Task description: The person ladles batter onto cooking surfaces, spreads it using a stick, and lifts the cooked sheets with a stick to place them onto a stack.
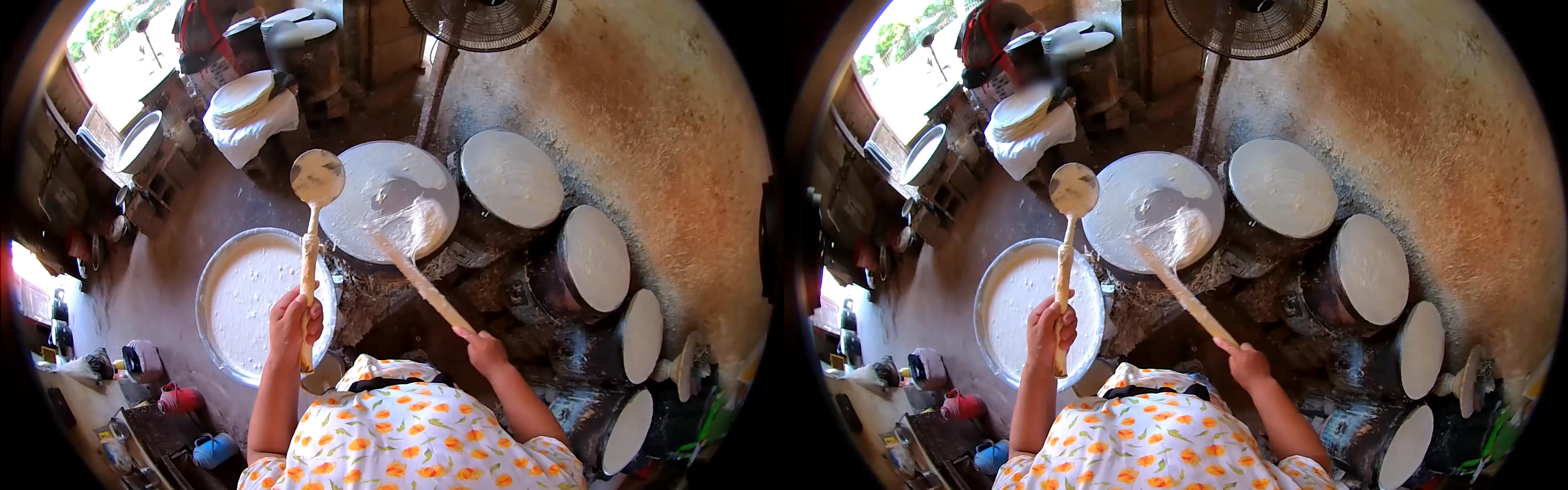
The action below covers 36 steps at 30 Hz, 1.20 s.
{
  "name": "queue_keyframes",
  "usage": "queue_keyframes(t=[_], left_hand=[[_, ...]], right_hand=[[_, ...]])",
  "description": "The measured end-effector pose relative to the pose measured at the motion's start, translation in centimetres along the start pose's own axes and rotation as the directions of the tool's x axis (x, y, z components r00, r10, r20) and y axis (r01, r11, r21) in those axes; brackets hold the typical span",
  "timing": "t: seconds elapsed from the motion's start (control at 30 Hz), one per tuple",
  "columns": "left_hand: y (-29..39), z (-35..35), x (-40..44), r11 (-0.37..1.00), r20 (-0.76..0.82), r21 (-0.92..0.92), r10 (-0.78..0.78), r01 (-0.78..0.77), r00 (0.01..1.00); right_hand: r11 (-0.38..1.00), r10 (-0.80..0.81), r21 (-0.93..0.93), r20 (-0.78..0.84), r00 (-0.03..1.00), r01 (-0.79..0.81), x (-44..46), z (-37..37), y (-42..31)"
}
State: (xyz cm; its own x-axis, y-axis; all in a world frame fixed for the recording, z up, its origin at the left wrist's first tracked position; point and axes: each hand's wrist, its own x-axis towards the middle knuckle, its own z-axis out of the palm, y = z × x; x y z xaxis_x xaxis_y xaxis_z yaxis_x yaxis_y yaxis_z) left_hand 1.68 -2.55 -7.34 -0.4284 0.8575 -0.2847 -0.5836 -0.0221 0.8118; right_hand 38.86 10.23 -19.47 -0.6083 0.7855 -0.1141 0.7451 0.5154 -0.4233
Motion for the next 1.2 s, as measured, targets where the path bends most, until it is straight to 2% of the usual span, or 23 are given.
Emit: queue_keyframes(t=[0.07, 0.1, 0.2, 0.23, 0.27, 0.33, 0.37, 0.4, 0.47, 0.53, 0.63, 0.67, 0.7, 0.73, 0.8, 0.83, 0.87, 0.93, 1.0, 1.07, 1.1, 1.13, 1.2], left_hand=[[-0.4, 0.4, 0.5, 1.0, -0.022, 0.008, 0.011, -0.011, 1.0], [-0.6, 0.6, 0.6, 1.0, -0.042, 0.013, 0.023, -0.023, 0.999], [-0.8, 1.5, 1.0, 1.0, -0.056, -0.007, 0.015, -0.016, 0.998], [-0.8, 1.8, 1.0, 1.0, -0.06, -0.002, 0.019, -0.019, 0.998], [-0.8, 2.2, 1.1, 1.0, -0.078, 0.006, 0.023, -0.022, 0.997], [-0.6, 2.6, 1.1, 0.999, -0.103, 0.017, 0.031, -0.029, 0.994], [-0.5, 2.7, 0.9, 0.999, -0.112, 0.01, 0.047, -0.046, 0.993], [-0.5, 2.6, 0.7, 0.998, -0.123, 0.002, 0.062, -0.063, 0.99], [-0.7, 2.5, 0.5, 0.997, -0.143, 0.015, 0.073, -0.071, 0.987], [-1.1, 2.7, 0.3, 0.997, -0.199, 0.025, 0.082, -0.079, 0.977], [-1.7, 3.2, 0.4, 0.997, -0.224, 0.011, 0.082, -0.082, 0.971], [-1.7, 3.4, 0.4, 0.996, -0.231, 0.002, 0.083, -0.085, 0.969], [-1.6, 3.6, 0.3, 0.996, -0.237, 0.011, 0.09, -0.09, 0.967], [-1.5, 3.7, 0.1, 0.996, -0.244, 0.005, 0.084, -0.085, 0.966], [-1.3, 3.6, -0.3, 0.997, -0.257, 0.004, 0.079, -0.08, 0.963], [-1.2, 3.3, -0.7, 0.996, -0.26, 0.007, 0.093, -0.094, 0.961], [-1.1, 2.9, -1.1, 0.994, -0.261, 0.01, 0.107, -0.109, 0.959], [-0.9, 2.7, -1.6, 0.994, -0.267, 0.004, 0.105, -0.107, 0.958], [-0.8, 2.9, -1.7, 0.994, -0.252, 0.021, 0.108, -0.107, 0.962], [-0.9, 3.3, -1.2, 0.996, -0.237, 0.01, 0.092, -0.093, 0.967], [-0.9, 3.6, -0.9, 0.997, -0.224, 0.001, 0.077, -0.079, 0.972], [-0.9, 3.8, -0.7, 0.997, -0.216, 0.002, 0.074, -0.075, 0.974], [-0.8, 4.0, -0.3, 0.997, -0.194, -0.015, 0.077, -0.082, 0.978]], right_hand=[[0.987, 0.112, -0.112, -0.023, 0.993, -0.114, 1.7, -0.3, 2.2], [0.984, 0.143, -0.101, -0.058, 0.988, -0.148, 3.6, -0.1, 3.2], [0.994, 0.094, -0.046, -0.179, 0.979, -0.104, 10.2, -1.1, 3.3], [0.998, 0.03, 0.057, -0.262, 0.965, -0.015, 11.9, -0.4, 4.0], [0.998, 0.026, 0.063, -0.262, 0.965, -0.009, 12.1, -0.3, 4.2], [0.966, -0.192, 0.126, -0.238, 0.952, 0.226, 11.6, -0.3, 4.2], [0.978, -0.181, 0.09, -0.104, 0.978, 0.191, 9.9, -1.5, 3.8], [0.978, -0.205, 0.024, -0.095, 0.974, 0.208, 8.5, -1.7, 4.5], [0.995, -0.086, -0.063, -0.042, 0.995, 0.083, 7.8, -2.3, 6.5], [0.998, -0.005, -0.07, -0.105, 0.994, -0.002, 10.9, -1.8, 8.2], [0.997, 0.031, 0.076, -0.14, 0.99, -0.02, 19.5, -3.0, 6.5], [0.995, -0.016, 0.097, -0.204, 0.979, 0.036, 21.9, -3.0, 6.2], [0.992, 0.045, 0.125, -0.174, 0.984, -0.023, 23.6, -4.0, 4.5], [0.991, 0.04, 0.135, -0.174, 0.984, -0.016, 24.0, -3.8, 4.3], [0.896, -0.136, 0.384, -0.24, 0.961, 0.223, 24.3, -4.4, 2.9], [0.895, -0.045, 0.43, -0.171, 0.984, 0.115, 22.8, -5.9, 2.3], [0.894, -0.048, 0.432, -0.171, 0.984, 0.118, 22.5, -5.6, 3.0], [0.898, -0.003, 0.413, -0.339, 0.941, 0.152, 21.8, -5.0, 5.4], [0.907, 0.002, 0.398, -0.333, 0.943, 0.139, 21.5, -3.7, 5.3], [0.871, -0.05, 0.463, -0.248, 0.967, 0.164, 21.6, -1.7, 3.2], [0.896, -0.04, 0.436, -0.125, 0.991, 0.091, 21.5, -1.5, 2.1], [0.895, -0.063, 0.434, -0.105, 0.993, 0.102, 21.4, -1.7, 1.1], [0.843, -0.122, 0.5, -0.179, 0.976, 0.198, 20.8, -2.0, 1.5]])
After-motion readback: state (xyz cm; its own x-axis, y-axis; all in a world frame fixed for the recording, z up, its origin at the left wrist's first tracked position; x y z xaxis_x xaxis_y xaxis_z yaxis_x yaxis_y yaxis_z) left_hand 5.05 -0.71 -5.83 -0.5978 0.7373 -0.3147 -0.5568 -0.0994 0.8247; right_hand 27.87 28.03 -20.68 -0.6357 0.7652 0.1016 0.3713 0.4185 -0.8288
